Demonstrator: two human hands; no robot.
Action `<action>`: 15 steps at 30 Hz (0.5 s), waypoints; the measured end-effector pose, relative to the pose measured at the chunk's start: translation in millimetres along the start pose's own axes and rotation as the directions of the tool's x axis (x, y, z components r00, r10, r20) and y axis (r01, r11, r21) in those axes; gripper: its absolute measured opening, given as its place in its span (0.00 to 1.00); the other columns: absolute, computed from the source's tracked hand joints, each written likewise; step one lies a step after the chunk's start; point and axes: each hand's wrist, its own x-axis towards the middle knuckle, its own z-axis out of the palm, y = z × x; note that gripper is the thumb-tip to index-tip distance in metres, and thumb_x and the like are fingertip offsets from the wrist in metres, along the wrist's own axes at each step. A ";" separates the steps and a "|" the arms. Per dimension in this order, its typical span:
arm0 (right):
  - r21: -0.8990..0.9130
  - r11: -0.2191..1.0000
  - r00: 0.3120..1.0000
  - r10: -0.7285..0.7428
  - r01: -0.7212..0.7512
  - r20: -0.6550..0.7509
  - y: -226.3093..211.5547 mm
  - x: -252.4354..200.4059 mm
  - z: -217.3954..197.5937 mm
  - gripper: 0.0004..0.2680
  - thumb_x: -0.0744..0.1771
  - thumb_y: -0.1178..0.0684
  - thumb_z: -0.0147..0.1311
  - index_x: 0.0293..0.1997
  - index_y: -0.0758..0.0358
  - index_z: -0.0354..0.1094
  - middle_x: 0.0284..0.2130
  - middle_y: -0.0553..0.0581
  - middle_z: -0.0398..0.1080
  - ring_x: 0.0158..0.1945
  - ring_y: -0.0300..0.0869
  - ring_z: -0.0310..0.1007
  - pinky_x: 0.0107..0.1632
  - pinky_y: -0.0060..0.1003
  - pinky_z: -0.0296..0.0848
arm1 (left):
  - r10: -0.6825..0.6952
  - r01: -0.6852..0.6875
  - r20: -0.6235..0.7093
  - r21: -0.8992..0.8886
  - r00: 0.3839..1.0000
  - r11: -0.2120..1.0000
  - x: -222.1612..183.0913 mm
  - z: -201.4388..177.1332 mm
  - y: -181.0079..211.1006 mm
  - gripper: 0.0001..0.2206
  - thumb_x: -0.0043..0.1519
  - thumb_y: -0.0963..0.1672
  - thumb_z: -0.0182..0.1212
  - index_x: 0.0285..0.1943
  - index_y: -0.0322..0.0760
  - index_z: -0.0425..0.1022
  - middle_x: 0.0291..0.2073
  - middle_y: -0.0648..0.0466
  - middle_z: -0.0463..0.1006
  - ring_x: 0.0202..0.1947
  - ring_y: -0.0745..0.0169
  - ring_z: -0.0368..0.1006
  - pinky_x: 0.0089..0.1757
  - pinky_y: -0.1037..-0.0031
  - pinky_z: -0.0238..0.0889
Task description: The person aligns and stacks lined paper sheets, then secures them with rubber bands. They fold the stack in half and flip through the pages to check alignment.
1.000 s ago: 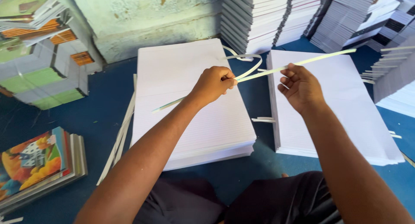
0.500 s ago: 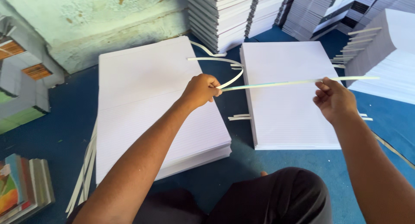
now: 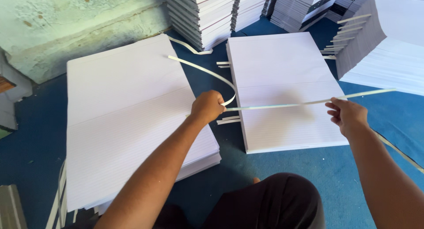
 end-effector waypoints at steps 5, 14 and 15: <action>-0.155 0.988 0.999 0.020 -0.024 -0.030 7.5 5.7 -3.1 0.07 0.69 0.53 0.58 0.46 0.66 0.72 0.37 0.55 0.78 0.34 0.37 0.71 0.33 0.32 0.69 | -0.079 0.079 0.048 0.009 0.996 0.997 5.0 24.0 -2.0 0.06 0.55 0.44 0.71 0.37 0.40 0.82 0.30 0.50 0.84 0.35 0.54 0.82 0.40 0.64 0.71; -0.357 0.929 0.995 0.080 -0.096 -0.059 10.5 14.9 0.0 0.07 0.69 0.51 0.59 0.42 0.65 0.72 0.33 0.53 0.78 0.30 0.36 0.69 0.31 0.32 0.66 | -0.117 0.115 0.035 0.057 0.993 0.992 13.0 31.9 -0.7 0.06 0.56 0.45 0.71 0.38 0.40 0.83 0.33 0.51 0.84 0.37 0.54 0.81 0.41 0.63 0.70; -0.367 0.924 0.994 0.088 -0.106 -0.064 11.4 15.8 1.1 0.07 0.69 0.51 0.59 0.42 0.64 0.71 0.32 0.53 0.78 0.30 0.36 0.69 0.31 0.32 0.66 | -0.119 0.117 0.036 0.063 0.992 0.991 13.4 32.5 0.4 0.06 0.56 0.45 0.70 0.38 0.40 0.83 0.33 0.51 0.84 0.37 0.54 0.81 0.41 0.63 0.70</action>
